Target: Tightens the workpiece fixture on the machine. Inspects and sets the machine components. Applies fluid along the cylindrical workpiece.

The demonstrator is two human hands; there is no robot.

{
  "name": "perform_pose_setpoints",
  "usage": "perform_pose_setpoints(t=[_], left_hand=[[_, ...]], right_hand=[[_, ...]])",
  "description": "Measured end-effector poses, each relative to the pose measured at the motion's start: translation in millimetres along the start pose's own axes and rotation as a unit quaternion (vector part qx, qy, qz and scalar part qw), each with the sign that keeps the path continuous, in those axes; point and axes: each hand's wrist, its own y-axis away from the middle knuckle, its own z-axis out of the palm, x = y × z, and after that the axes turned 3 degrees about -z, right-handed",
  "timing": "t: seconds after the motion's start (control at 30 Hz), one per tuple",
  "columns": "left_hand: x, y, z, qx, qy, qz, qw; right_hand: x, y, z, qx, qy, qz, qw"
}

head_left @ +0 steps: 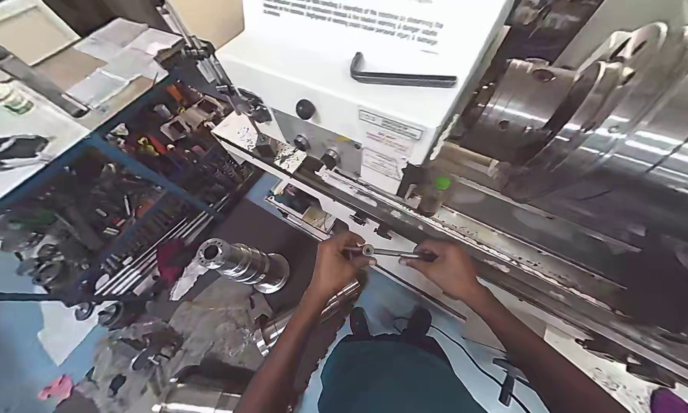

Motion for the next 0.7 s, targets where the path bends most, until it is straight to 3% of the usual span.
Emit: perform_pose_setpoints(t=[0.13, 0.27, 0.53, 0.7], left_hand=[[-4, 2, -28, -0.024, 0.251, 0.009, 0.968], [-15, 8, -26, -0.049, 0.363, 0.044, 0.929], [-20, 18, -6, -0.001, 0.416, -0.004, 0.910], [-24, 17, 5, -0.004, 0.355, -0.005, 0.935]], right_hand=[[-9, -2, 8, 0.082, -0.089, -0.040, 0.992], [-20, 12, 10, 0.104, -0.122, -0.032, 0.987], [-26, 33, 20, 0.118, -0.152, 0.013, 0.981], [-32, 40, 23, 0.119, -0.154, 0.027, 0.981]])
